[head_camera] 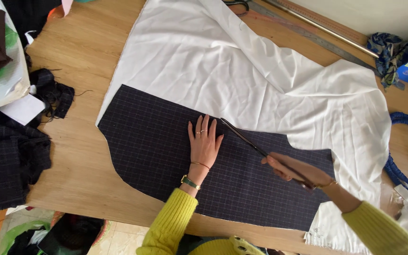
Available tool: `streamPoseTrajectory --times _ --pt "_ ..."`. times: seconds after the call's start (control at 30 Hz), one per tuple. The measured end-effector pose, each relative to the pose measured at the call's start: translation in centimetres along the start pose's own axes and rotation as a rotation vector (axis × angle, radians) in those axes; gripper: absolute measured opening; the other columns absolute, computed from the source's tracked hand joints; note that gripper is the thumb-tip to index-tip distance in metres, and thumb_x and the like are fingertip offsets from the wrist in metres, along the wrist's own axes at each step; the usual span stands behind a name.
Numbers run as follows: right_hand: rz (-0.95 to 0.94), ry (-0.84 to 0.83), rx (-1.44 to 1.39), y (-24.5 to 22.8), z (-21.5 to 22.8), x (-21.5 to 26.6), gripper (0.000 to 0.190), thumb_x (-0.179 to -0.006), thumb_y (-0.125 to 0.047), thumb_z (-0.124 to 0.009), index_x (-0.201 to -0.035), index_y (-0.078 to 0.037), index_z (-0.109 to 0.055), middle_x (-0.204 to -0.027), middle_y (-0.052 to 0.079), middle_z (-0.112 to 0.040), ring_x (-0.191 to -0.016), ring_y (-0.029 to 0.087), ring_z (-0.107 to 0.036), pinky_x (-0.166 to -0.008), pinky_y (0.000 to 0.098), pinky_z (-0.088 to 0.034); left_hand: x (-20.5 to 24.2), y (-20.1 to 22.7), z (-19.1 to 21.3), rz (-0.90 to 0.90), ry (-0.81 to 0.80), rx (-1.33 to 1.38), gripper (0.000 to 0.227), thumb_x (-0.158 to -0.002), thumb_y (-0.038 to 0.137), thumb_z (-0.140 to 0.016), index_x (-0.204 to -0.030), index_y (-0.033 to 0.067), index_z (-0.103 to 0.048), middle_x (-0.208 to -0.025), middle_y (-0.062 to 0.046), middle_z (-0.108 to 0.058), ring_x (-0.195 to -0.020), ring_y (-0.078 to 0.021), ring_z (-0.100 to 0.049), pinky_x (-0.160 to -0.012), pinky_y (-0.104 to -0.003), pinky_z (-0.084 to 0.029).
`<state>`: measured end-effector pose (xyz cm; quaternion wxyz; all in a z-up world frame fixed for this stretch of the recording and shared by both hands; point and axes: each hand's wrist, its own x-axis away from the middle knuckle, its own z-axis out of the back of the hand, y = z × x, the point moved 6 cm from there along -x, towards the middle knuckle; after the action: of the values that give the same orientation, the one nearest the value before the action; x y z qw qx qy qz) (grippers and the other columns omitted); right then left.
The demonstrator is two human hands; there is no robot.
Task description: The person aligns a dark patterned fabric piece on a white cloth and uses shears to cut the white fabric along the edges of the patterned piece. The person adjusts the fabric and continues cutting around the perimeter.
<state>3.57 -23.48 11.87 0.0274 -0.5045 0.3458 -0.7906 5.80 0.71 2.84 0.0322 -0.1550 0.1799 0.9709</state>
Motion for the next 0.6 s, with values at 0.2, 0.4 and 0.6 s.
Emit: streamPoseTrajectory --times 0.2,0.4,0.6 --pt "0.061 -0.081 0.134 -5.7 3.6 -0.3 0.056 -0.099 -0.062 -0.038 -0.093 -0.009 -0.057 -0.073 0.007 -0.056 -0.061 0.019 -0.058 -0.056 0.0321 -0.049 0.3 0.0 1.9 0.022 0.001 -0.010 0.061 -0.096 0.050 -0.057 -0.145 0.0134 -0.051 -0.157 -0.016 -0.038 -0.151 -0.0380 -0.027 -0.118 -0.072 -0.015" --pt "0.084 -0.190 0.121 -4.0 6.2 -3.5 0.064 -0.098 -0.062 -0.040 -0.107 -0.002 -0.061 -0.072 0.005 -0.054 -0.059 0.017 -0.053 -0.055 0.0325 -0.049 0.4 -2.7 3.0 0.105 -0.033 -0.058 0.069 -0.096 0.057 -0.054 -0.151 0.0161 -0.046 -0.162 -0.017 -0.033 -0.152 -0.0396 -0.024 -0.117 -0.074 -0.011" --pt "0.122 -0.277 0.080 -5.5 7.1 -1.9 0.053 -0.096 -0.060 -0.045 -0.090 -0.009 -0.060 -0.069 0.006 -0.058 -0.057 0.016 -0.059 -0.051 0.0296 -0.048 0.3 -3.8 3.0 0.112 -0.061 -0.092 0.070 -0.098 0.060 -0.050 -0.154 0.0191 -0.041 -0.165 -0.015 -0.027 -0.154 -0.0396 -0.019 -0.117 -0.075 -0.008"
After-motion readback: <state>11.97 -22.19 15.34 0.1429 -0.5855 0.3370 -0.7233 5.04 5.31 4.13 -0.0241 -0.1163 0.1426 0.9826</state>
